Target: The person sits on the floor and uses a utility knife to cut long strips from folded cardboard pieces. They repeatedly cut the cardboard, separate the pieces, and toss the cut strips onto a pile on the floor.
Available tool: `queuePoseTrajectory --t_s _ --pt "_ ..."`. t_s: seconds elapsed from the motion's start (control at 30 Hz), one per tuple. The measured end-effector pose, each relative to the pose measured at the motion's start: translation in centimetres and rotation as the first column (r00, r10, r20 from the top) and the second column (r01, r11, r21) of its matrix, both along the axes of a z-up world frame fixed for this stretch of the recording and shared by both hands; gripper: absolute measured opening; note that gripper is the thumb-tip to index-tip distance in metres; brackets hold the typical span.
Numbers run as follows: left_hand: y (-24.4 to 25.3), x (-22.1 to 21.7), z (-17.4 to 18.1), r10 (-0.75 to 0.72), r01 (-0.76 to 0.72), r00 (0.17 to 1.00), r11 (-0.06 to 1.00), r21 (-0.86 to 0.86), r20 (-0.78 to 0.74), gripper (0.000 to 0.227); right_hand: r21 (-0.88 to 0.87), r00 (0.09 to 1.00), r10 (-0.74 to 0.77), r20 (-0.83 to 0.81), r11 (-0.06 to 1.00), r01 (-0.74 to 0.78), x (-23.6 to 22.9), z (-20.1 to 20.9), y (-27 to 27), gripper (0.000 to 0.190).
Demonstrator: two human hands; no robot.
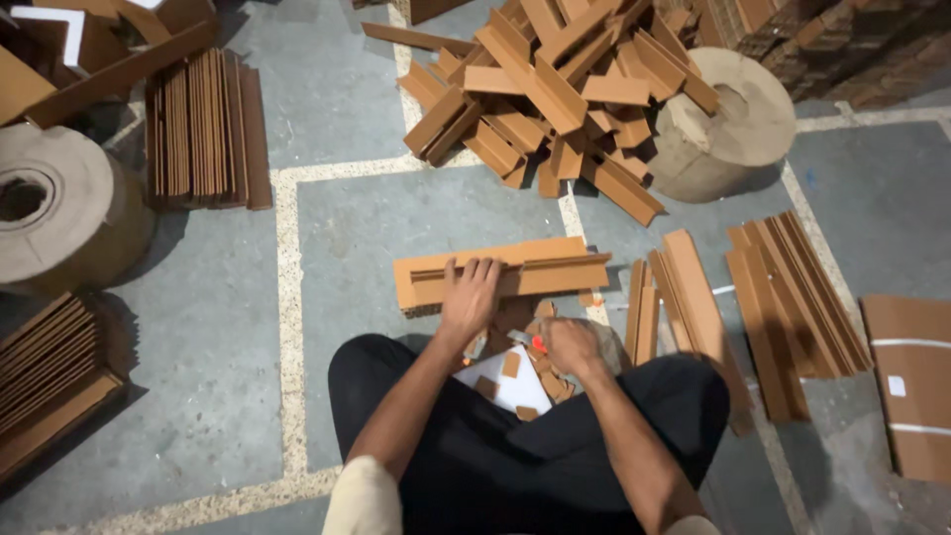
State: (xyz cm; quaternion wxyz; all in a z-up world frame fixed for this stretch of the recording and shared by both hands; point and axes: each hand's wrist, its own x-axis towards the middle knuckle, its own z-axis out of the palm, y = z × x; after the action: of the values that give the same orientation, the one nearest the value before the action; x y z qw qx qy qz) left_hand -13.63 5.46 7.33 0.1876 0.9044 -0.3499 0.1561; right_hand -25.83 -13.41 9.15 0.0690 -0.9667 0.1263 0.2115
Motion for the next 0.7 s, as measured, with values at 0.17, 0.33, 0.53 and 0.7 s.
queuePoseTrajectory --t_s 0.17,0.33,0.53,0.7 --pt "1.4 -0.8 -0.4 0.037 -0.037 0.999 0.993 -0.114 -0.003 0.053 -0.009 0.598 0.148 0.788 0.973 -0.229 4.8 1.7 2.2 0.032" --pt "1.1 0.1 -1.6 0.014 -0.024 0.993 0.996 -0.088 -0.114 0.036 -0.124 0.801 0.217 0.558 0.976 -0.178 10.5 0.5 2.7 0.023" --pt "1.9 0.5 -1.8 -0.051 0.031 0.989 0.990 -0.138 -0.139 0.034 -0.072 0.913 0.120 0.390 0.992 -0.100 13.8 -0.2 0.8 0.025" --pt "1.8 0.6 -1.9 -0.057 0.029 0.987 0.983 -0.182 -0.152 0.030 0.028 0.648 0.049 0.760 0.994 -0.107 13.0 5.6 0.4 0.026"
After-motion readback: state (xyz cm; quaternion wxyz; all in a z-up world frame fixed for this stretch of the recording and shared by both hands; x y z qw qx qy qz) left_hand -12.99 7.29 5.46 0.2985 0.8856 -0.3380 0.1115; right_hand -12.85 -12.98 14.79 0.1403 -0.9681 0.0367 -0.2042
